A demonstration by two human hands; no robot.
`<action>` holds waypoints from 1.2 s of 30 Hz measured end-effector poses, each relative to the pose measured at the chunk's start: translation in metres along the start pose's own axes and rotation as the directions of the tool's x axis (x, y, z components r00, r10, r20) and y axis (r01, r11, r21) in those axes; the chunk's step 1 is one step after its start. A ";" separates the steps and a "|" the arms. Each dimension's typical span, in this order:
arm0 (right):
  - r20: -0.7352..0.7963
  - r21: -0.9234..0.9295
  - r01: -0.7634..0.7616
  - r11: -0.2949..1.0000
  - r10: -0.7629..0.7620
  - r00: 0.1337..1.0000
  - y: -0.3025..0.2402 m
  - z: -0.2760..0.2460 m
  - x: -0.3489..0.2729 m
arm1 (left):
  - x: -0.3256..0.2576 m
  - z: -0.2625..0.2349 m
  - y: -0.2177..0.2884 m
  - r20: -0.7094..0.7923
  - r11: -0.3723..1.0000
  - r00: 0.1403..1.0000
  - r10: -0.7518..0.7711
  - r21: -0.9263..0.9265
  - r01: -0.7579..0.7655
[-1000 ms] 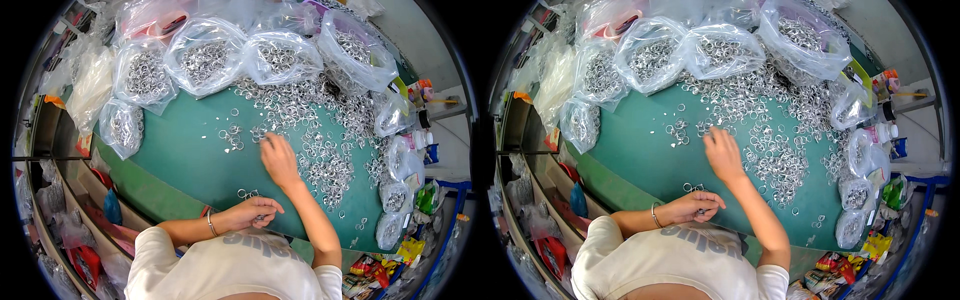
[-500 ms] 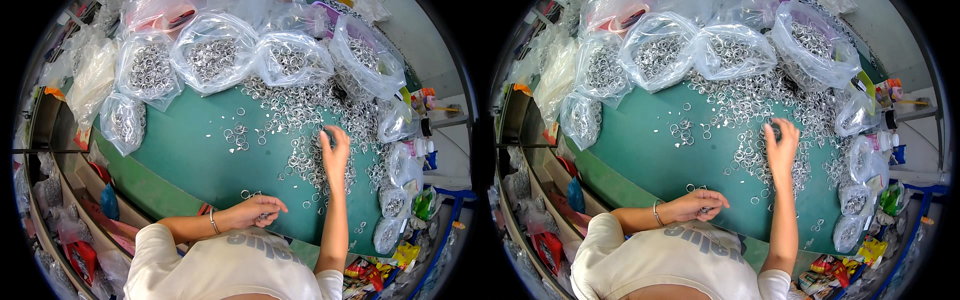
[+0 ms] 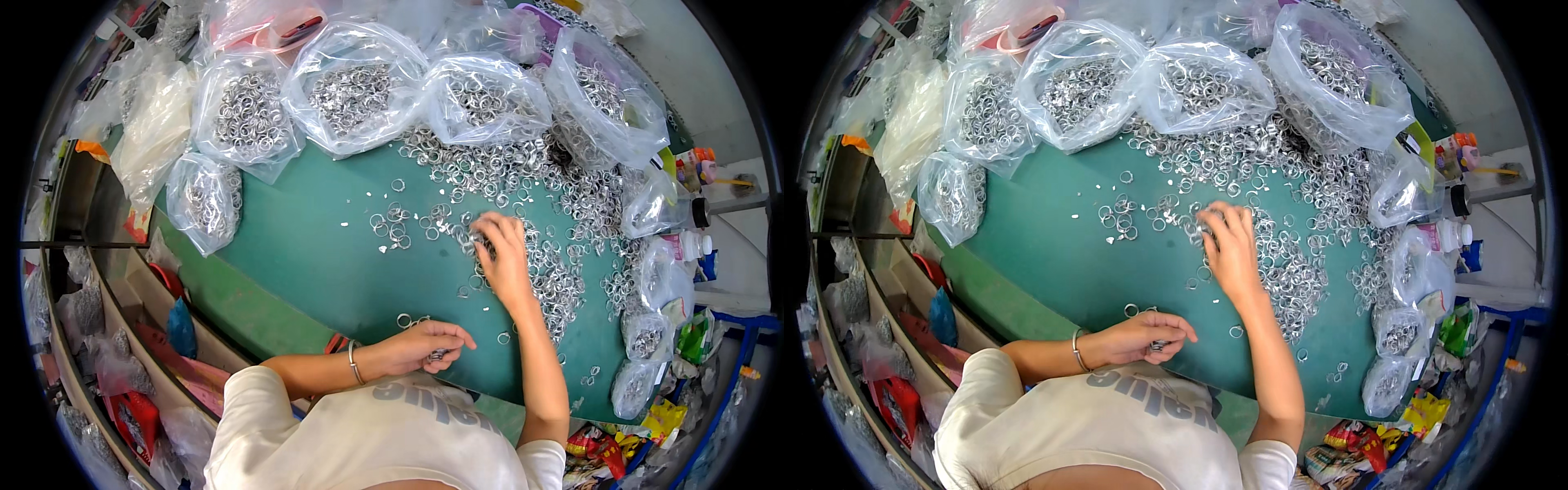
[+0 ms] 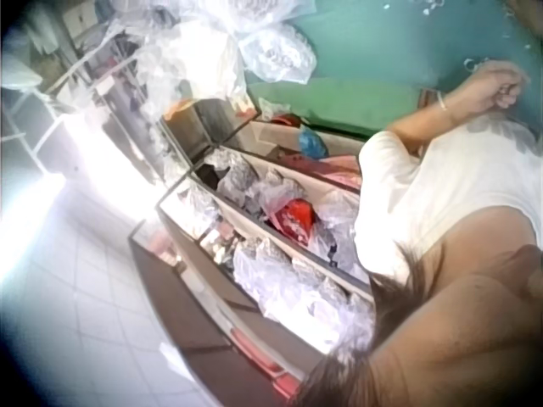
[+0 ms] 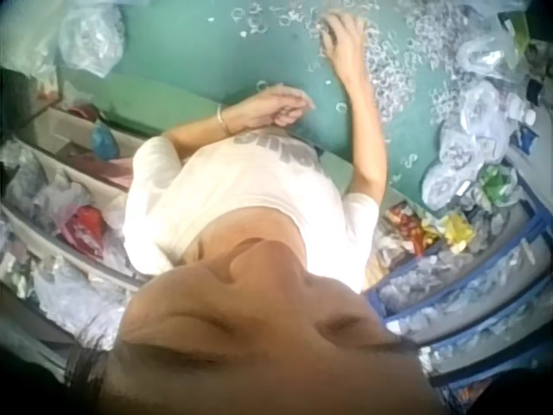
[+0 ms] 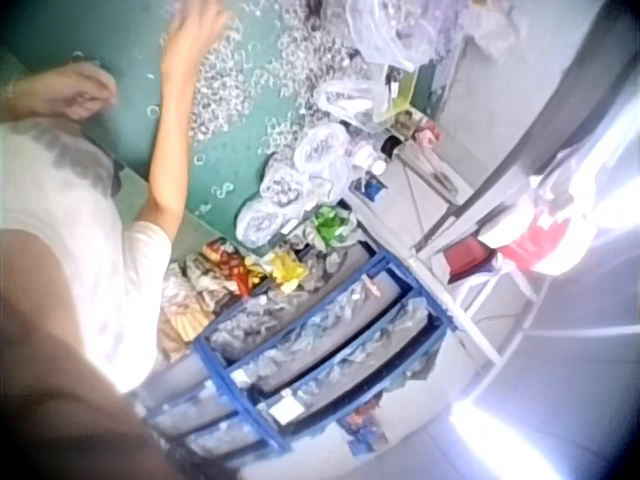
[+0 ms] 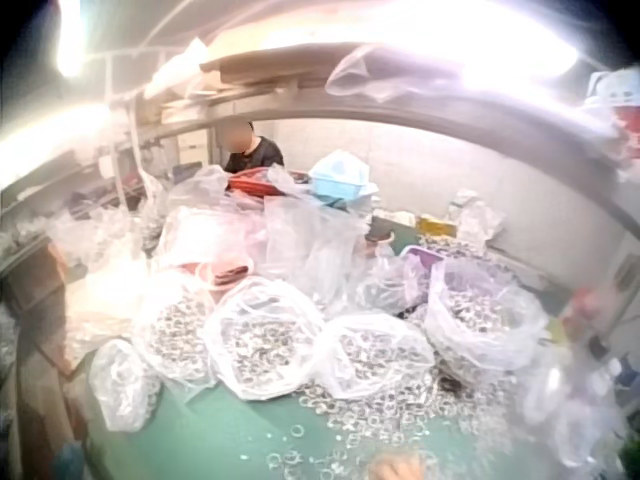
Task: The person sorts small metal rings from a large pile on a green table by hand, picking them up and placing them into clear plastic bags.
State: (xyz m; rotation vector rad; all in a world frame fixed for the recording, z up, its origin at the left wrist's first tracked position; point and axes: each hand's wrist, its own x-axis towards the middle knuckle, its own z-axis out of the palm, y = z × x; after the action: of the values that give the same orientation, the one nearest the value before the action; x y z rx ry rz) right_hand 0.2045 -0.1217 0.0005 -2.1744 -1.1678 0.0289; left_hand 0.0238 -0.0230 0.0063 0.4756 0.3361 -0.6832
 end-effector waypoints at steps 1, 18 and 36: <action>0.009 0.026 0.020 0.999 -0.020 1.000 -0.001 -0.002 -0.006 | 0.001 0.000 0.001 0.003 1.000 1.000 -0.001 -0.002 0.001; -0.134 0.012 -0.125 0.992 0.126 0.983 -0.018 -0.017 -0.019 | 0.004 0.005 0.002 -0.010 1.000 1.000 -0.012 0.017 0.012; 0.193 -0.316 0.054 0.947 0.008 0.981 -0.008 -0.028 -0.087 | 0.000 0.003 0.006 -0.088 0.998 0.996 0.009 0.061 -0.004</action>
State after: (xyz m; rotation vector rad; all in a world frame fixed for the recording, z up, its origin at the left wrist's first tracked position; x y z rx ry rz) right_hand 0.1551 -0.1988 0.0030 -2.4864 -1.3873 0.0427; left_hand 0.0285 -0.0201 0.0108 0.5658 0.3971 -0.6689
